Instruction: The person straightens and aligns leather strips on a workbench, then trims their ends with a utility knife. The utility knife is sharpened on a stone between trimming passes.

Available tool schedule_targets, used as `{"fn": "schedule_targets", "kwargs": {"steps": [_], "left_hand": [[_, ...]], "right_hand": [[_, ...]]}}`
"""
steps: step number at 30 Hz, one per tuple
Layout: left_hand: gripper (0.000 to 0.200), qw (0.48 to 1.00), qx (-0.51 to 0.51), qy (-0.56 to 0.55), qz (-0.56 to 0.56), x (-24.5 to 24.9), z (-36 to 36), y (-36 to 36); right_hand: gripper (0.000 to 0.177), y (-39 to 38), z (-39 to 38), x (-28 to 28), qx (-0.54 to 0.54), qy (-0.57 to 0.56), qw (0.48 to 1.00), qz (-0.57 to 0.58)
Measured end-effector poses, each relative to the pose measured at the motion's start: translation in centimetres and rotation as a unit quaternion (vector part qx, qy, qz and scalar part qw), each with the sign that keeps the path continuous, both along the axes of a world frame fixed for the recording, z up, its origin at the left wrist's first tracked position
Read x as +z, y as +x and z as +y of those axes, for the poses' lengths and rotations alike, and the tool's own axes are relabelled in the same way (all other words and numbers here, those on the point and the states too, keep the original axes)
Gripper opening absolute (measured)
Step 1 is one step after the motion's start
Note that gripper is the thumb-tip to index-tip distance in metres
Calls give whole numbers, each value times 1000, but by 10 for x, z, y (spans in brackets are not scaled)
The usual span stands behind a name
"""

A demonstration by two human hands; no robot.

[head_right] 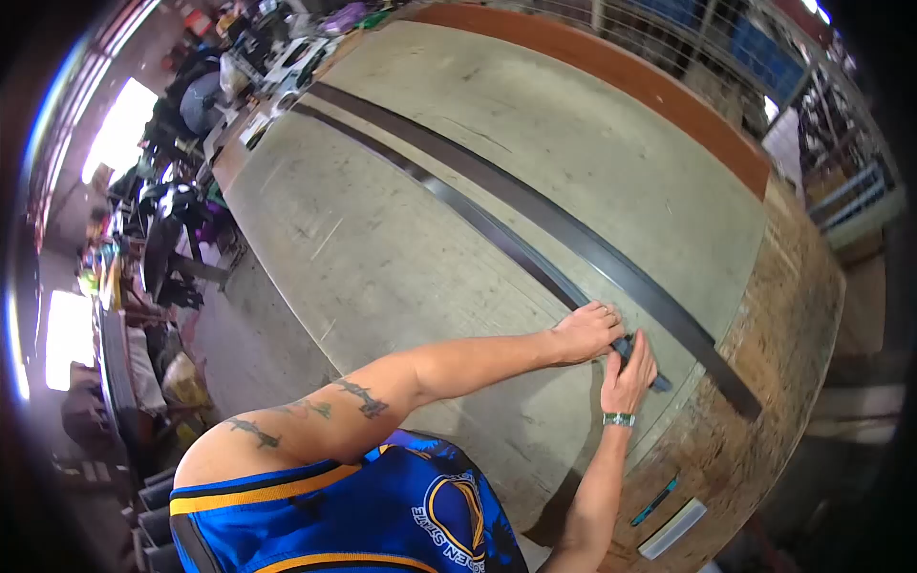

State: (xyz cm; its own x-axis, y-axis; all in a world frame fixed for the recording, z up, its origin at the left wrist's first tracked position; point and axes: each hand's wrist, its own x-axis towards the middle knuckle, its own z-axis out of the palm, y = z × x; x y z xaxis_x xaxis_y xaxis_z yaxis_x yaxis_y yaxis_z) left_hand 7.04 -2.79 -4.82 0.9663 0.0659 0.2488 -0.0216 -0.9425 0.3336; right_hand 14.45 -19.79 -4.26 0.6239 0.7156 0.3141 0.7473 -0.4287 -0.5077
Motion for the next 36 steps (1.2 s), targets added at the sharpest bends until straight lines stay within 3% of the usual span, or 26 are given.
{"fn": "schedule_targets", "kwargs": {"steps": [5,13,16,17,19,21,28,36], "left_hand": [[43,998,14,49,-20,-5,106,-60],[43,991,45,122,-39,-1,334,-204],[46,990,98,86,59,6,431,-264],[47,982,128,136,25,-7,461,-289],[48,979,162,126,1,-4,516,-334],[51,970,172,169,32,2,563,-364],[51,975,151,160,32,19,623,-333],[50,981,156,110,28,19,642,-321]], "right_hand": [[43,2,7,-7,29,-91,991,-90],[34,3,13,-8,-33,-177,975,-127],[35,-2,15,-10,-51,-178,965,-184],[35,-5,8,-6,-54,-191,963,-180],[36,-5,14,-8,-74,-203,962,-168],[36,-11,21,-2,-111,-243,954,-134],[35,-12,58,18,-167,-288,935,-125],[35,0,67,20,-210,-306,923,-103]]}}
